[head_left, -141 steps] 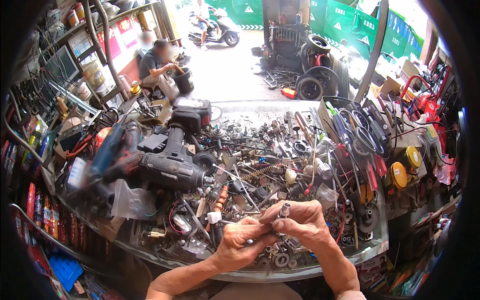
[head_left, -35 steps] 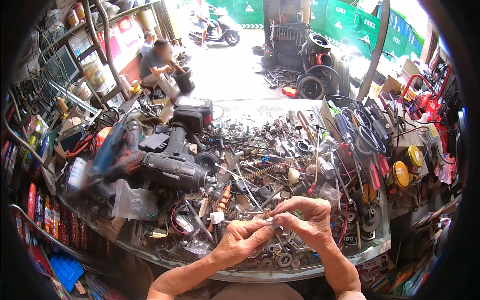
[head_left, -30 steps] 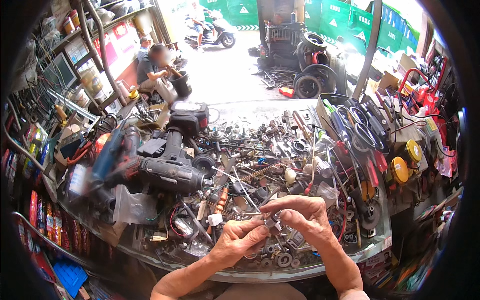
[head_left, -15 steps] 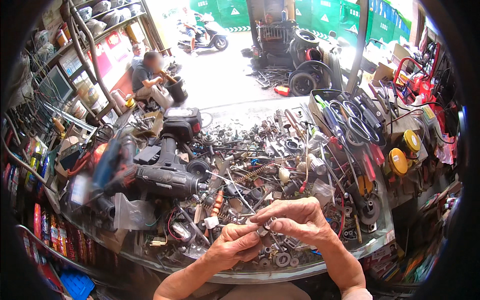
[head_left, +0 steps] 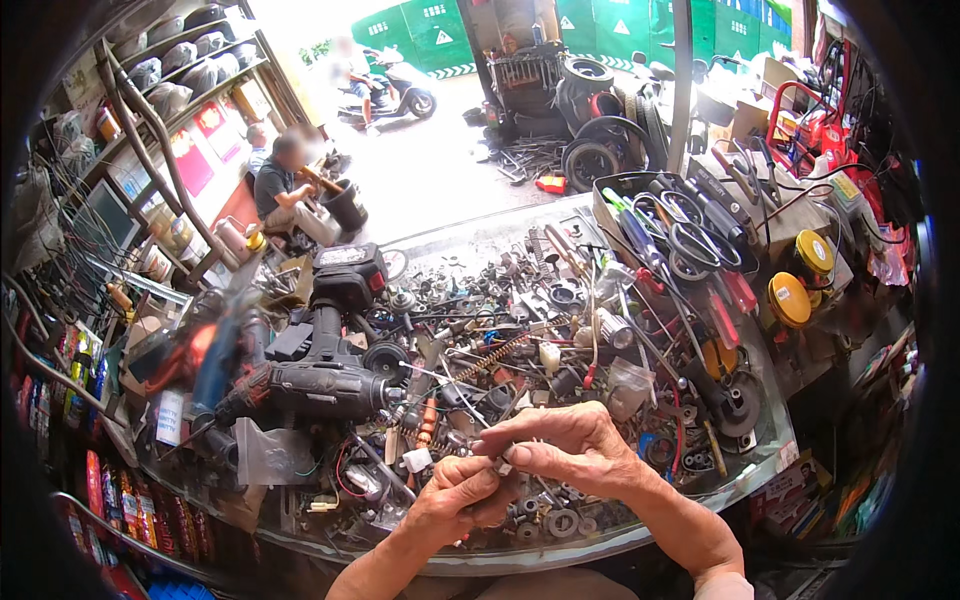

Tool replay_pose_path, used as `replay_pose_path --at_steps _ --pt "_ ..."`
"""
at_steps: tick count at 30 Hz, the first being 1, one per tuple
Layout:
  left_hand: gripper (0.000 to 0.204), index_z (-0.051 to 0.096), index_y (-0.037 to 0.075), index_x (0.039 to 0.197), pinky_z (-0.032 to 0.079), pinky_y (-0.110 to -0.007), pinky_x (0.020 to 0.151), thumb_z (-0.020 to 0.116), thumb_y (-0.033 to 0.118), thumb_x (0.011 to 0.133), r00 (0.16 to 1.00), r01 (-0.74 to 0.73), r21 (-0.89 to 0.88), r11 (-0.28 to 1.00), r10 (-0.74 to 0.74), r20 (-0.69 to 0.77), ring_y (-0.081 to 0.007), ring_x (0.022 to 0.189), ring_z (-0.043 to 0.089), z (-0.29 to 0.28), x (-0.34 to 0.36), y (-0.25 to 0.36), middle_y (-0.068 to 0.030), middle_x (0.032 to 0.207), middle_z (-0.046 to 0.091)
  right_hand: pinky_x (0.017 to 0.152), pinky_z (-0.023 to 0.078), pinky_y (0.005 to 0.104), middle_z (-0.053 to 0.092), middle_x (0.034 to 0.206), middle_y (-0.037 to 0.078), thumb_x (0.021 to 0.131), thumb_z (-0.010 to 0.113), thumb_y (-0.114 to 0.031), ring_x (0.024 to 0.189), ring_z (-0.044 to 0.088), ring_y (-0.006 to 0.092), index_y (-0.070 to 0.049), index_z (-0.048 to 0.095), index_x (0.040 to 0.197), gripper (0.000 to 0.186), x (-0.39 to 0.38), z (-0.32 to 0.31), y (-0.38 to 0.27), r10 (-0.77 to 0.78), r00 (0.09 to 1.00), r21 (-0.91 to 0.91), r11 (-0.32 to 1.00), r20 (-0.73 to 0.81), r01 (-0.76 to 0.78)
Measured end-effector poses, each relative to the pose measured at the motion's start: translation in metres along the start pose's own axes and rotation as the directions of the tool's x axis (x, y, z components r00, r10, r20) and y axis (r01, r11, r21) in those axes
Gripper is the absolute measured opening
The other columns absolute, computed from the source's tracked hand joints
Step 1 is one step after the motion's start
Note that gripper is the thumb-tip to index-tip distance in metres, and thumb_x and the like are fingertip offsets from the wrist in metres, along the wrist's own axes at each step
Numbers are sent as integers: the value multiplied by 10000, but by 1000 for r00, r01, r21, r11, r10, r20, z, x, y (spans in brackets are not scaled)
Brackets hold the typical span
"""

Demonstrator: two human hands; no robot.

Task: The person manipulates a small electronic component with wires, twisting and adjusting the connections by hand. The task involves handling the component repeatedly to ensure the wires are properly secured or aligned.

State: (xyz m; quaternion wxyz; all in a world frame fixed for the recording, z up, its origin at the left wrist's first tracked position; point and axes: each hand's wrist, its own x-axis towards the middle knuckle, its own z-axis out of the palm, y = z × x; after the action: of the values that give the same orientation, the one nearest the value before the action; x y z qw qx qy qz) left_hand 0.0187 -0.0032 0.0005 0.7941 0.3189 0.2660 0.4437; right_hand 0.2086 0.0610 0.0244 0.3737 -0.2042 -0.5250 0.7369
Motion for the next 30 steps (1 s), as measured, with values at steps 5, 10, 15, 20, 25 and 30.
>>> replay_pose_path --at_steps 5,10,15,20,25,30 --pt "242 603 7 990 254 -206 471 522 233 959 1000 4 57 998 -4 -4 -36 487 304 5 3 5 33 662 449 689 477 227 685 829 54 831 688 -61 789 604 84 -5 705 917 105 0 -1 -3 -140 988 -293 949 -70 114" --pt "220 604 2 987 255 -208 470 509 199 963 1000 17 80 997 -19 17 -34 490 307 8 1 7 33 657 451 658 492 241 686 800 67 820 711 -140 741 624 94 -14 695 956 186 -6 -2 -6 -247 968 -443 874 -45 202" --pt "252 634 -45 1038 270 -208 464 550 171 941 997 74 168 983 -73 -12 -54 517 385 29 2 7 -12 687 550 651 492 267 684 838 105 854 667 -136 733 647 147 -26 670 1043 219 -42 -6 -25 -276 961 -461 854 -11 240" --pt "218 640 -21 1037 305 -189 490 565 158 938 988 155 228 961 -156 -17 -34 573 419 49 11 -6 15 691 547 578 492 295 679 768 92 769 732 -83 656 644 206 -15 690 920 171 -61 -26 -46 -431 901 -608 704 45 367" --pt "242 644 -18 1011 279 -213 508 543 193 953 984 158 486 860 -177 -6 -32 578 372 96 32 -11 52 648 471 595 511 305 675 805 86 684 809 -143 682 656 224 -39 657 904 287 -93 -53 -73 -477 878 -745 569 47 349" --pt "234 660 -3 994 275 -226 517 553 198 946 971 214 534 818 -238 -25 -48 577 370 159 73 -30 46 622 441 519 426 380 520 650 100 722 705 -191 581 546 288 -62 541 763 213 -140 -102 -108 -467 879 -820 464 95 335"
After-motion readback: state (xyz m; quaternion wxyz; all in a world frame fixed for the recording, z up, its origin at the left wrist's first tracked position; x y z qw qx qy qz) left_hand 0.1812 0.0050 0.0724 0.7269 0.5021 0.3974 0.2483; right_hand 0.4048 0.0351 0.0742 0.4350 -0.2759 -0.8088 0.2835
